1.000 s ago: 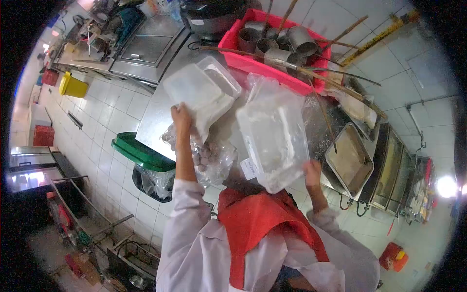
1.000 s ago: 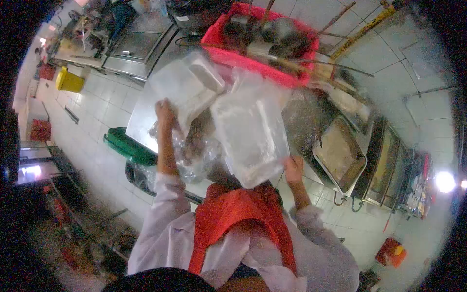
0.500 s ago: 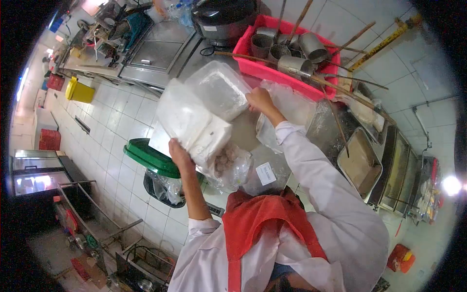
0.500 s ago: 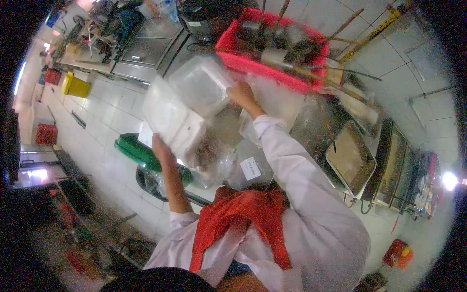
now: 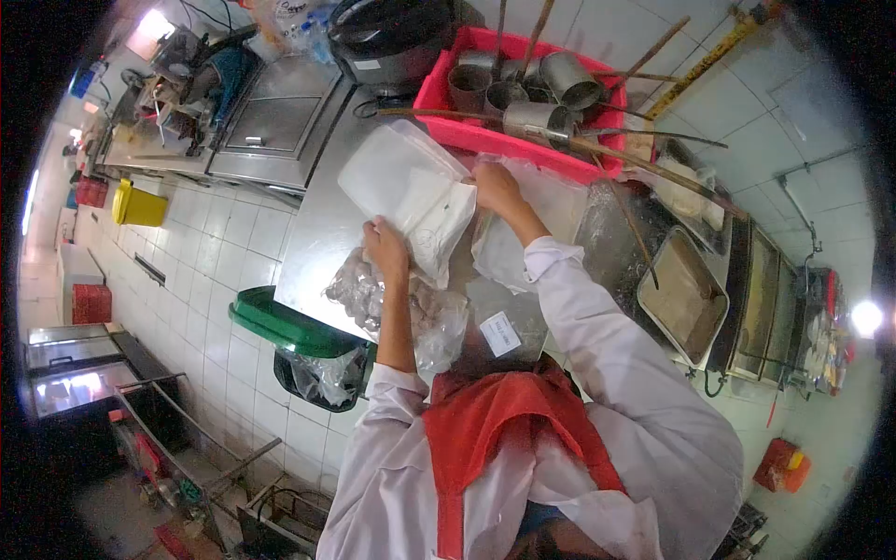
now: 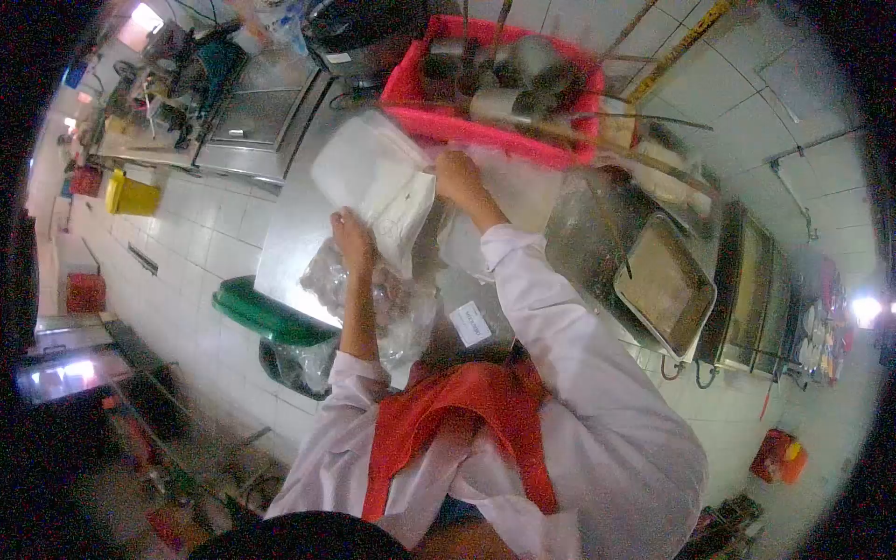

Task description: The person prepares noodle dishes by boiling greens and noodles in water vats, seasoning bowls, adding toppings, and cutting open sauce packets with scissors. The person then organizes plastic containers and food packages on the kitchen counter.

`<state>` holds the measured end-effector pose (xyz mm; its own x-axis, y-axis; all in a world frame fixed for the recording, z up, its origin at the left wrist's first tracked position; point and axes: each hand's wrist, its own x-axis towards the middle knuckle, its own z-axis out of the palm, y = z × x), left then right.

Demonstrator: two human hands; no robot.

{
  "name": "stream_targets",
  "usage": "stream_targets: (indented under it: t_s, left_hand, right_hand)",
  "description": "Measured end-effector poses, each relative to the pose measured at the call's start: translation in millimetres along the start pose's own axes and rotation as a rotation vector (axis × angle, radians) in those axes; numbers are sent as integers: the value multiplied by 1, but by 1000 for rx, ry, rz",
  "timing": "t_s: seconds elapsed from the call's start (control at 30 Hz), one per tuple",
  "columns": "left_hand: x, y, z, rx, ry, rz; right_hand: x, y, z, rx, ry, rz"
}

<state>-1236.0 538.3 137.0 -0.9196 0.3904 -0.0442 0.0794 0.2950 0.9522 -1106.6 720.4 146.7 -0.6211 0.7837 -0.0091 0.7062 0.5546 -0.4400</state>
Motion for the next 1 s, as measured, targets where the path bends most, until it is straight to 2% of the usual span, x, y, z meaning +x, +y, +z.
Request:
stream_targets:
  t_s: [0.1, 0.17, 0.23, 0.27, 0.33, 0.37, 0.43, 0.5, 0.57, 0.6, 0.67, 0.7, 0.73, 0.77, 0.83, 0.87, 0.9, 0.97, 1.0]
  left_hand:
    - [2, -5, 4, -28, -132, 8]
    - [-9, 21, -1, 286, -121, 64]
    - [-6, 16, 1, 219, -141, 37]
    - [-2, 12, 2, 147, -156, 14]
    - [4, 6, 2, 136, -189, 71]
    - [6, 3, 1, 127, -224, 127]
    - [10, -1, -1, 140, -290, 104]
    - [18, -4, -3, 151, -354, 83]
    - [22, -2, -11, 546, -427, 199]
    - [22, -2, -16, 549, -432, 198]
    - [3, 59, -44, 390, -496, -231]
    - [9, 43, -49, 393, -497, -231]
    - [21, 16, -56, 517, -566, -119]
    - [22, 14, -62, 640, -634, -5]
    - [14, 22, -71, 417, -737, -100]
    - [16, 14, -74, 399, -695, -49]
    - [14, 6, -74, 383, -660, -2]
    - [-7, 27, -73, 322, -650, -27]
    - [-10, 30, -70, 390, -642, -64]
  right_hand:
    - [0, -3, -9, -83, -84, 34]
    - [-1, -4, -16, -98, -158, 75]
    - [4, 3, -19, 50, -362, 55]
    - [5, 7, -18, 50, -359, 54]
    - [3, 12, -17, 200, 21, -50]
    - [1, 11, -16, 201, 23, -51]
    - [-5, 7, -11, 494, -25, 12]
    - [-13, 1, -4, 370, 14, 30]
    - [-18, -4, -6, 248, 44, 54]
    - [-17, -4, -10, 347, 6, 119]
    - [-16, -4, -13, 449, -33, 187]
    - [-14, -3, -11, 569, -71, 275]
    - [-12, -3, -9, 689, -109, 362]
    - [-11, -4, -8, 690, -108, 362]
    - [-9, -5, -4, 585, -14, 336]
    - [-7, -5, 2, 584, -10, 350]
    - [-4, -5, 10, 399, 159, 151]
    - [-8, -2, 14, 198, 320, -10]
    - [-8, 2, 12, 379, 191, 48]
